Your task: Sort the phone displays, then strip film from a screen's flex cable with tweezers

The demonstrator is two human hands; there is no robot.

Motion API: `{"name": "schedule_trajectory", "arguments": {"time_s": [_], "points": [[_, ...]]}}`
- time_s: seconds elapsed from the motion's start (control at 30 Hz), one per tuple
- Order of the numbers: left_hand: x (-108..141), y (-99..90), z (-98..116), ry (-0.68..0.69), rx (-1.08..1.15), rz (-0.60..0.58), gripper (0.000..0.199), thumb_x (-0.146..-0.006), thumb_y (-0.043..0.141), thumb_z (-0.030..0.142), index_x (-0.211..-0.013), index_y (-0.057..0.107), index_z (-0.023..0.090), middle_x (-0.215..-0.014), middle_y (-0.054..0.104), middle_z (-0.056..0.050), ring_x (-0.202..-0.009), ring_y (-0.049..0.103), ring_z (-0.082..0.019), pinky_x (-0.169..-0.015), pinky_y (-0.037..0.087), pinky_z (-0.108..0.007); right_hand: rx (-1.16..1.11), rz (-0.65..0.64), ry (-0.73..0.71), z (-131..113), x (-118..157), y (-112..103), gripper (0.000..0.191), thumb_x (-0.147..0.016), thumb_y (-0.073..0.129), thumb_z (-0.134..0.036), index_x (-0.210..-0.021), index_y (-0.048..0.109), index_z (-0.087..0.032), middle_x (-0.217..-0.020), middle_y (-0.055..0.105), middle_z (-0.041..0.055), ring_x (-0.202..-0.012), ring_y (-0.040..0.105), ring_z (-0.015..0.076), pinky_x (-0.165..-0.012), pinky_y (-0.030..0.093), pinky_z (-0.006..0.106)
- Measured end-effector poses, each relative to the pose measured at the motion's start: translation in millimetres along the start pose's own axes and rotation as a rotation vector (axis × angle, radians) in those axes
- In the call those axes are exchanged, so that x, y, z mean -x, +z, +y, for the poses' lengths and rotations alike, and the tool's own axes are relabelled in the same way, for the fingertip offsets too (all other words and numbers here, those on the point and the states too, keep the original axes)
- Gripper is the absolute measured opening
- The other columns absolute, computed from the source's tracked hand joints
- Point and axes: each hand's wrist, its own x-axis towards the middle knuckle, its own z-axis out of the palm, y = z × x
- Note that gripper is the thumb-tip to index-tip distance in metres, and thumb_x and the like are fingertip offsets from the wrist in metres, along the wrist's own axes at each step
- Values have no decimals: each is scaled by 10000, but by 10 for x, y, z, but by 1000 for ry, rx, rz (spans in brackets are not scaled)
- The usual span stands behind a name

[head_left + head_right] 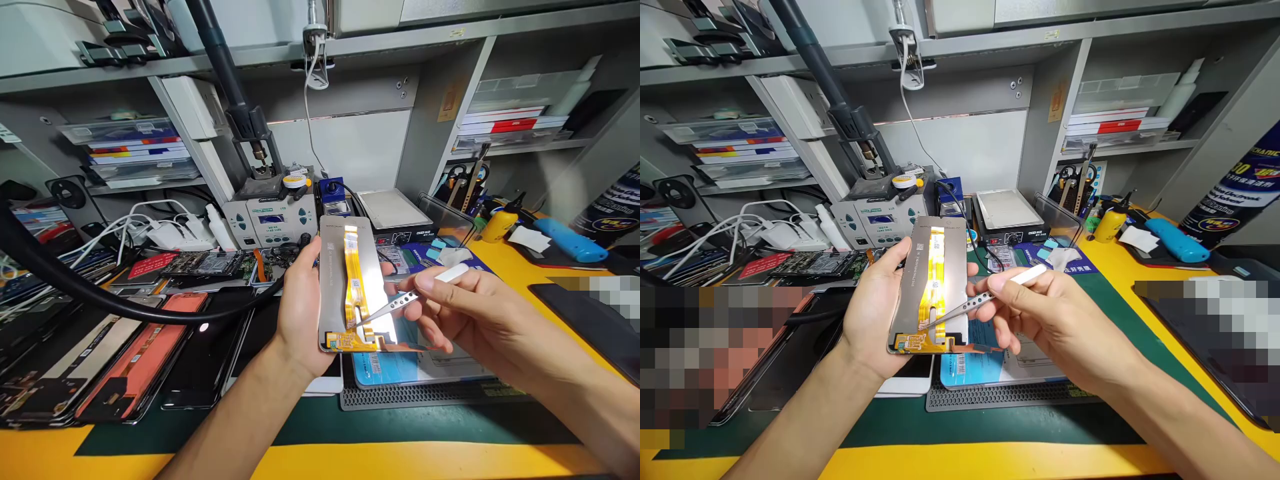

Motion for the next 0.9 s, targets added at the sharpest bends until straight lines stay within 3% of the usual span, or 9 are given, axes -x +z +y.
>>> {"name": "schedule_trajectory", "arguments": {"time_s": [0.33,0.63,0.77,0.9], "points": [[14,38,-9,27,-25,54,592,-971,310,548,-1214,650,129,-961,742,-153,-914,723,-345,-813,563,-498,-70,-13,32,0,-11,39,227,-875,750,-350,-892,809,-131,-487,656,21,-457,578,82,-492,503,168],[38,48,-16,119,-78,67,615,-973,276,566,-1141,694,147,-869,748,-125,-896,732,-344,-775,591,-475,-108,6,66,18,-24,39,209,-852,773,-335,-908,810,-137,-645,736,37,-446,598,67,-493,504,155],[40,75,-20,125,-61,84,618,-967,283,577,-1117,702,148,-864,747,-125,-931,726,-357,-765,599,-469,-77,3,66,25,-26,54,236,-852,768,-379,-927,812,-159,-549,688,19,-470,596,91,-529,509,186],[39,80,-22,126,-66,80,619,-967,279,578,-1113,699,148,-874,747,-127,-935,726,-362,-753,604,-473,-78,12,66,48,-28,49,231,-845,769,-385,-861,806,-157,-600,705,22,-462,582,78,-565,541,198]]}}
